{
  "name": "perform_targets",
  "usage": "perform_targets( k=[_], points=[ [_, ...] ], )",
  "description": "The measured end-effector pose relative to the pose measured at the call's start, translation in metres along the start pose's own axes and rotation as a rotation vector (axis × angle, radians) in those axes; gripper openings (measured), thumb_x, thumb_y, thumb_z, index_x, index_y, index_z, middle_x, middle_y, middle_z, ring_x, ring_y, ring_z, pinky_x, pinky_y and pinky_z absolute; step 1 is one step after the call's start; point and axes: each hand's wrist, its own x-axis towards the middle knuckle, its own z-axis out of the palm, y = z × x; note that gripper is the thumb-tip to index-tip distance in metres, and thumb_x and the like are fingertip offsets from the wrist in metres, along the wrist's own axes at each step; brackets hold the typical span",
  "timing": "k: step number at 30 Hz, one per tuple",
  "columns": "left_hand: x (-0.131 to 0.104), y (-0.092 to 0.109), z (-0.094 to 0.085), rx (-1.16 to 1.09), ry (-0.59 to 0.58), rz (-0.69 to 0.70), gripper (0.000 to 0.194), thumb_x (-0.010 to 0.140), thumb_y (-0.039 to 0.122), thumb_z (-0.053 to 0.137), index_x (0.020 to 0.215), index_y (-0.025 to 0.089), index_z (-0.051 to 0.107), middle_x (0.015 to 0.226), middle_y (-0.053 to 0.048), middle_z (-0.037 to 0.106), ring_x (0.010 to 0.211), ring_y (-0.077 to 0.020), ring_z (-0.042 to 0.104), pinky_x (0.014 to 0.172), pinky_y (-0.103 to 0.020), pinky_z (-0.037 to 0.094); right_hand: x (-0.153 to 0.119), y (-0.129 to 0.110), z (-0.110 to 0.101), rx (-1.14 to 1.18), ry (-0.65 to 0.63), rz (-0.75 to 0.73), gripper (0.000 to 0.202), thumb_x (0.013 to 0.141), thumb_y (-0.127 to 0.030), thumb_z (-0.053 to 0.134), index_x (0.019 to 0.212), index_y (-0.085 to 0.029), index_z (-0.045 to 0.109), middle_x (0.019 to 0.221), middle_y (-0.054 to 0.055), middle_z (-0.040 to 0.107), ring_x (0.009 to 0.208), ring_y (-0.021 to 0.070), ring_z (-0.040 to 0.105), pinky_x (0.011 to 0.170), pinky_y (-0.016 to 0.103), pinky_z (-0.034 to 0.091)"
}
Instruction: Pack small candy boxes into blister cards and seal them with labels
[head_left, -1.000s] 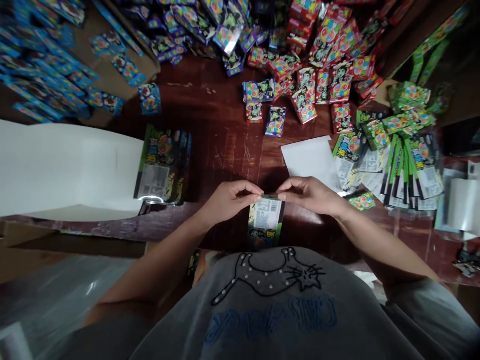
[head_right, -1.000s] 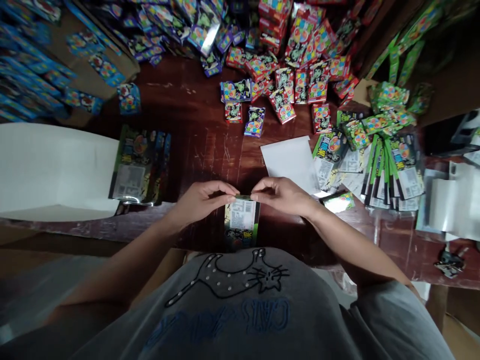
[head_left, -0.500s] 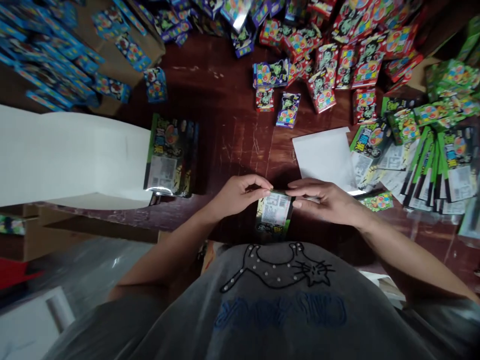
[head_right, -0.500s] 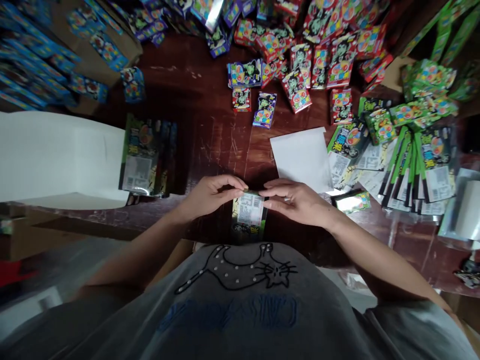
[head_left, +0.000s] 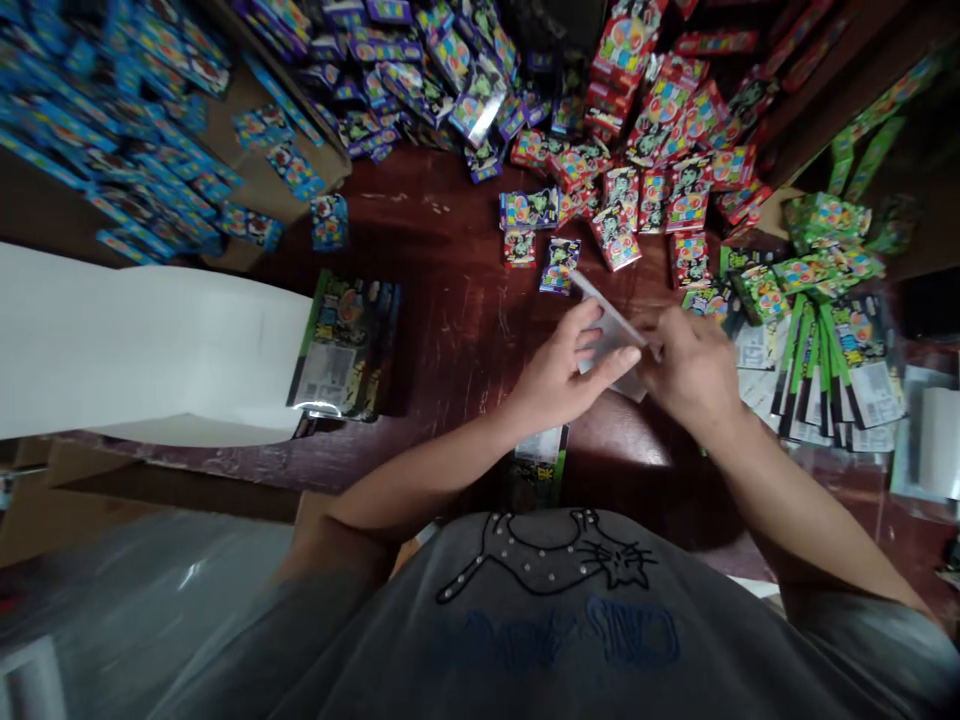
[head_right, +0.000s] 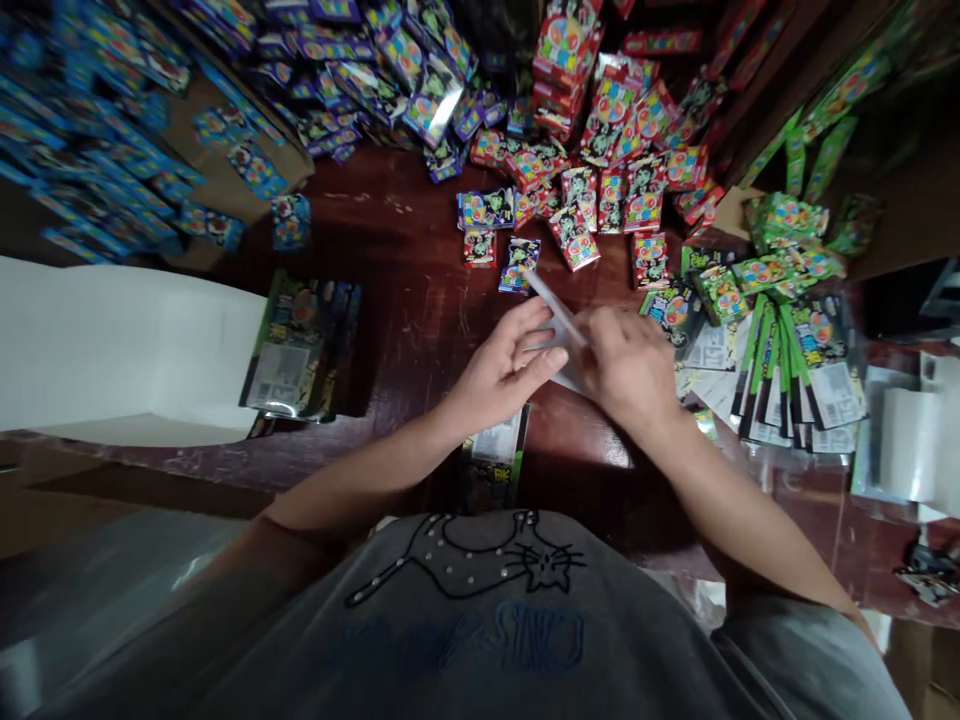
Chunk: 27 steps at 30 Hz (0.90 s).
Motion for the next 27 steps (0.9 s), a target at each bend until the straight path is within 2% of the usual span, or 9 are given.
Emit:
perform_targets(
  k=[4, 7, 9, 10, 12, 14, 17, 20, 27],
  points=[
    [0.008, 0.008, -0.003, -0.083, 0.030, 0.052, 0.059, 0.101, 0.041, 0.076, 0.153, 0.028, 0.050, 0.154, -0.011, 0.066, 0.143, -0.0313, 0.066, 0.117, -0.049, 0.059, -0.013, -0.029, -0.034, 0.242, -0.074, -0.204, 0.032, 0.105, -0.046, 0.063, 0.126, -0.022, 0.071, 0.122, 0.014, 0.081, 0.107, 0.0334, 0.076, 0.096, 0.052, 0.057],
    [0.015, 0.020, -0.023, -0.043, -0.026, 0.028, 0.040, 0.100, 0.032, 0.073, 0.137, 0.023, 0.062, 0.127, -0.009, 0.079, 0.118, -0.0267, 0.078, 0.101, -0.042, 0.065, -0.001, -0.013, -0.065, 0.390, 0.053, -0.200, 0.021, 0.102, -0.040, 0.072, 0.119, -0.028, 0.072, 0.121, 0.009, 0.081, 0.111, 0.0297, 0.077, 0.100, 0.049, 0.059],
    [0.021, 0.030, -0.036, 0.022, -0.102, 0.006, 0.025, 0.097, 0.028, 0.073, 0.121, 0.020, 0.070, 0.112, -0.006, 0.081, 0.103, -0.0227, 0.079, 0.090, -0.036, 0.065, 0.013, 0.006, -0.078, 0.380, 0.118, -0.156, 0.031, 0.097, -0.042, 0.080, 0.124, -0.029, 0.072, 0.131, 0.011, 0.078, 0.125, 0.0321, 0.072, 0.111, 0.052, 0.054],
    [0.024, 0.034, -0.041, 0.063, -0.134, 0.010, 0.020, 0.096, 0.027, 0.073, 0.114, 0.019, 0.073, 0.108, -0.005, 0.081, 0.099, -0.0212, 0.079, 0.087, -0.033, 0.063, 0.020, 0.015, -0.080, 0.386, 0.080, -0.147, 0.039, 0.094, -0.048, 0.084, 0.126, -0.028, 0.072, 0.133, 0.011, 0.077, 0.127, 0.0332, 0.071, 0.113, 0.053, 0.053],
    [0.030, 0.039, -0.048, 0.141, -0.167, 0.038, 0.015, 0.094, 0.027, 0.074, 0.106, 0.018, 0.076, 0.105, -0.005, 0.082, 0.096, -0.0195, 0.077, 0.086, -0.031, 0.062, 0.029, 0.029, -0.076, 0.489, -0.107, -0.114, 0.045, 0.091, -0.058, 0.084, 0.122, -0.028, 0.075, 0.125, 0.009, 0.079, 0.116, 0.0307, 0.073, 0.106, 0.050, 0.056],
    [0.036, 0.040, -0.051, 0.177, -0.135, 0.067, 0.020, 0.093, 0.028, 0.075, 0.109, 0.019, 0.078, 0.108, -0.005, 0.082, 0.097, -0.0190, 0.076, 0.086, -0.030, 0.061, 0.031, 0.035, -0.064, 0.669, -0.185, -0.016, 0.039, 0.091, -0.063, 0.081, 0.107, -0.027, 0.077, 0.103, 0.005, 0.079, 0.092, 0.0231, 0.074, 0.088, 0.042, 0.060],
    [0.045, 0.032, -0.052, 0.141, -0.055, 0.091, 0.032, 0.088, 0.034, 0.080, 0.117, 0.020, 0.078, 0.108, -0.005, 0.082, 0.094, -0.0184, 0.075, 0.083, -0.029, 0.060, 0.027, 0.034, -0.042, 0.886, -0.074, 0.179, 0.041, 0.084, -0.064, 0.087, 0.096, -0.027, 0.076, 0.088, 0.001, 0.074, 0.078, 0.0179, 0.068, 0.074, 0.035, 0.057],
    [0.052, 0.019, -0.051, 0.123, -0.016, 0.103, 0.025, 0.088, 0.042, 0.082, 0.101, 0.020, 0.079, 0.096, -0.004, 0.081, 0.084, -0.0162, 0.072, 0.076, -0.027, 0.057, 0.020, 0.031, -0.028, 0.999, -0.013, 0.274, 0.043, 0.080, -0.065, 0.090, 0.089, -0.025, 0.075, 0.083, 0.001, 0.073, 0.073, 0.0162, 0.064, 0.070, 0.033, 0.054],
    [0.068, -0.002, -0.050, 0.164, 0.011, -0.014, 0.047, 0.091, 0.059, 0.077, 0.067, 0.020, 0.070, 0.063, 0.002, 0.067, 0.058, -0.0119, 0.057, 0.056, -0.025, 0.042, 0.012, 0.041, -0.017, 0.883, -0.007, 0.432, 0.064, 0.088, -0.079, 0.074, 0.063, -0.022, 0.059, 0.060, -0.003, 0.053, 0.060, 0.0117, 0.045, 0.059, 0.029, 0.037]
  ],
)
